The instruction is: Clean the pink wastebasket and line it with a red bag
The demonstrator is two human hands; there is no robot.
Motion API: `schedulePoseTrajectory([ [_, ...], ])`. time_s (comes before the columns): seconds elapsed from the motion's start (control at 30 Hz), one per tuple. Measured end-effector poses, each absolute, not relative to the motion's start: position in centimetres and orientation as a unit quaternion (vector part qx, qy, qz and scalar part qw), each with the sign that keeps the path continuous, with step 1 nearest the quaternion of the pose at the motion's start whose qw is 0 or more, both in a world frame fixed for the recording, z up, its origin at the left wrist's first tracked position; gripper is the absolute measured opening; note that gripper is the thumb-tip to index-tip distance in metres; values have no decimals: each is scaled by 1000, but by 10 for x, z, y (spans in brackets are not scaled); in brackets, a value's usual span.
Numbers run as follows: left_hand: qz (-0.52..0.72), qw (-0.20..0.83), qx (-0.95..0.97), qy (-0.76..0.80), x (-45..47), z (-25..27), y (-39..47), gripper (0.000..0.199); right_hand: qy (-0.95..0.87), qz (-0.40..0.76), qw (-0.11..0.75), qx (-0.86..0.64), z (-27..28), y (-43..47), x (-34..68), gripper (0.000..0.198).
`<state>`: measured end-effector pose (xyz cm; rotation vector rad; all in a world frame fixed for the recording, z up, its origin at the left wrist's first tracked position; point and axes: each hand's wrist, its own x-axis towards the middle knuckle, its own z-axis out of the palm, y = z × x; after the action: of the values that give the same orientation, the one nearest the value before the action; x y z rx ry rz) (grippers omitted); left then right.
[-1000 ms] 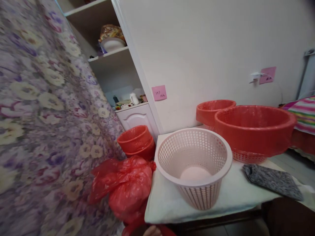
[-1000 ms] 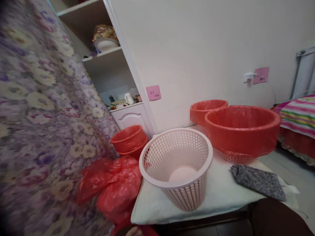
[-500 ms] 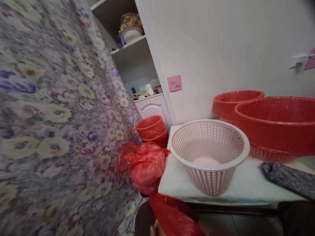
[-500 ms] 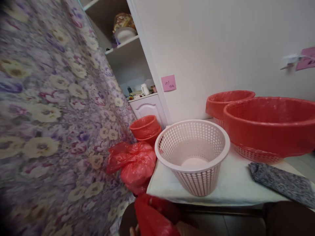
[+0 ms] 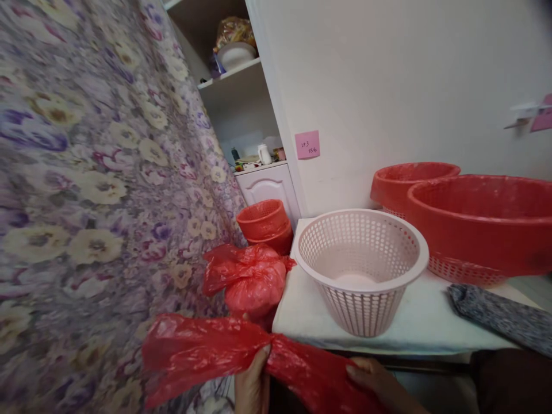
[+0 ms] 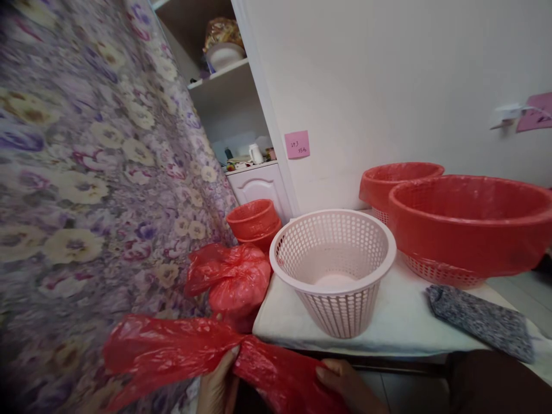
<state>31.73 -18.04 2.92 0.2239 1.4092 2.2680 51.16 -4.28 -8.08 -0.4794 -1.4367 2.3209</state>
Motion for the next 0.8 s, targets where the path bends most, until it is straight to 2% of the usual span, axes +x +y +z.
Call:
schedulePoseTrajectory([
  [0.2, 794, 109, 78, 593, 303, 42, -190, 56, -496, 815, 201, -223, -74, -38, 515, 46],
  [0.37, 789, 47, 68, 609, 304, 58, -190, 51, -379, 885, 201, -183, -62, -50, 525, 61],
  [0.47, 793, 49, 66, 604, 304, 62, -189, 51, -441, 863, 203, -139, -66, -52, 525, 76],
  [0.5, 795, 54, 65, 600, 303, 62, -189, 50, -476, 845, 207, -125, -67, -51, 525, 72],
  [0.6, 808, 68, 63, 582, 299, 68, -193, 50, -584, 765, 228, -150, -66, -42, 524, 46],
  [0.7, 821, 70, 64, 562, 297, 82, -201, 54, -628, 701, 252, -224, -58, -38, 525, 44],
  [0.8, 840, 60, 53, 536, 299, 101, -211, 51, -618, 724, 238, -193, -46, -46, 528, 47],
])
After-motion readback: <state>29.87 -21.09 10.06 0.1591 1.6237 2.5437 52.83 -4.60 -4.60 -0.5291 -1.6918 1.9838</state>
